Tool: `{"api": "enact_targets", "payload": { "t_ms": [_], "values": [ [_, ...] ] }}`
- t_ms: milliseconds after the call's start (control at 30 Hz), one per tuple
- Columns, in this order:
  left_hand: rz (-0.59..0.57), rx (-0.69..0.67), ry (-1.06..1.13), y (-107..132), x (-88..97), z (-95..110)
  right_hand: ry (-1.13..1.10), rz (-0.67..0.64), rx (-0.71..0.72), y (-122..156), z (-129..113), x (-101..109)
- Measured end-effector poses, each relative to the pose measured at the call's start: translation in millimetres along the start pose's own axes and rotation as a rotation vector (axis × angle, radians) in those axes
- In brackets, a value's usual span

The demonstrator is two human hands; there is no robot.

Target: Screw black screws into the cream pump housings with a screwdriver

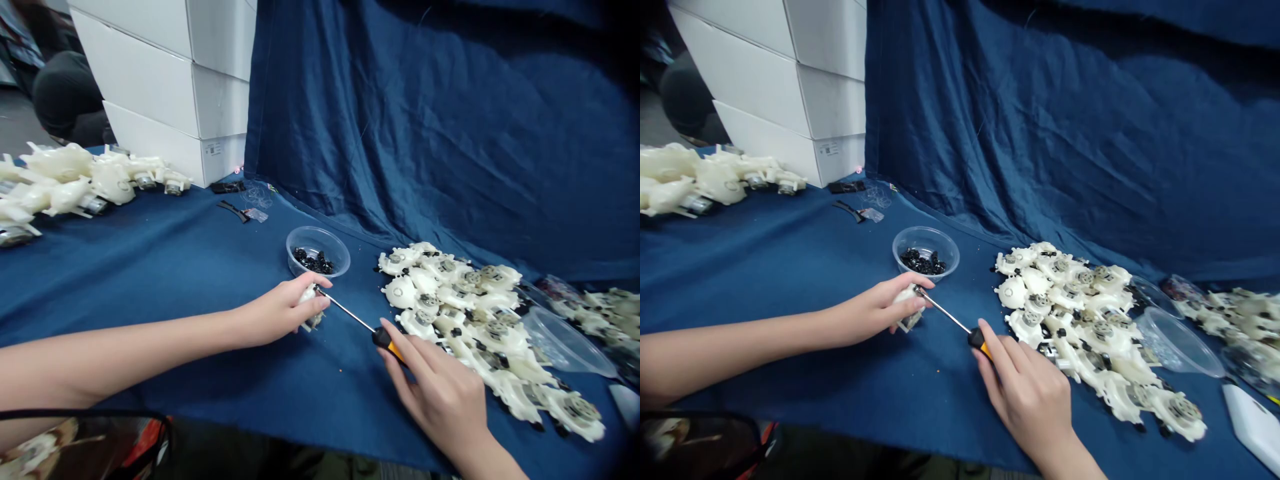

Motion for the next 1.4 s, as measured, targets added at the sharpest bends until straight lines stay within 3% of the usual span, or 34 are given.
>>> {"api": "enact_targets", "payload": {
  "t_ms": [67, 100, 233, 300, 367, 500, 567, 600, 667, 767, 833, 867, 933, 1067, 1133, 1167, 1233, 1333, 1400],
  "values": [
    [0.003, -0.069, -0.075, 1.8, -1.0, 1.6, -0.025, -0.029, 0.050, 3.1, 2.7, -1.6],
    [0.012, -0.120, -0.126, 2.7, -1.3, 2.5, -0.150, -0.124, -0.035, 2.9, 6.1, -4.5],
    [0.060, -0.240, -0.238, 4.8, -0.6, 3.6, -0.852, -0.680, -0.747, 9.9, 6.7, -21.1],
    [0.062, -0.220, -0.214, 4.7, 0.0, 4.5, -0.974, -0.732, -0.884, 10.1, 0.1, -19.7],
    [0.055, -0.158, -0.136, 4.4, 0.4, 5.6, -0.820, -0.553, -0.750, 4.2, 0.7, -12.7],
    [0.030, -0.074, -0.034, 4.5, -1.4, 6.7, -0.099, -0.057, -0.050, -1.4, -5.4, 6.2],
    [0.040, -0.112, -0.094, 4.6, -2.1, 6.2, 0.060, 0.010, 0.152, 1.2, -8.6, 5.3],
    [0.051, -0.142, -0.140, 4.7, -2.1, 5.5, 0.016, -0.027, 0.137, 0.6, -6.7, 3.4],
    [0.068, -0.200, -0.237, 5.0, -2.4, 3.7, -0.275, -0.253, -0.125, -2.1, 2.2, -4.2],
    [0.034, -0.254, -0.284, 5.3, -4.3, 2.4, -0.819, -0.664, -0.713, 5.3, 5.4, -15.5],
    [-0.002, -0.234, -0.199, 5.3, -5.3, 2.9, -0.978, -0.732, -0.887, 9.1, 0.9, -14.3],
    [-0.006, -0.208, -0.142, 5.2, -5.2, 3.4, -0.954, -0.680, -0.874, 8.8, 0.6, -12.0],
    [0.006, -0.143, -0.048, 5.5, -4.4, 4.7, -0.722, -0.472, -0.677, 5.9, 2.5, -4.9],
    [0.007, -0.064, -0.010, 7.4, -3.5, 8.3, 0.007, 0.020, 0.029, 6.3, -6.1, 9.9],
    [-0.005, -0.075, -0.046, 8.0, -3.2, 9.4, 0.131, 0.066, 0.216, 9.1, -8.0, 7.5],
    [-0.008, -0.091, -0.081, 8.0, -3.0, 9.4, 0.072, 0.026, 0.205, 8.2, -5.7, 5.7],
    [-0.003, -0.141, -0.171, 7.8, -2.4, 8.6, -0.235, -0.189, -0.045, 3.8, 3.7, -0.7],
    [0.009, -0.225, -0.244, 7.8, -2.0, 7.8, -0.813, -0.616, -0.706, 8.9, 9.6, -13.6],
    [-0.002, -0.248, -0.224, 8.2, -2.5, 8.3, -1.027, -0.746, -0.956, 13.1, 3.9, -14.9]
  ]
}}
Point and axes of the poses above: each hand's wrist, its own y-axis away from the middle knuckle, its own x-axis out of the back of the hand, z = x × y, the point moved 4 cm from there along -y, towards the middle knuckle, and after that the axes turned 4 degrees about -y, right-handed, at the moved point
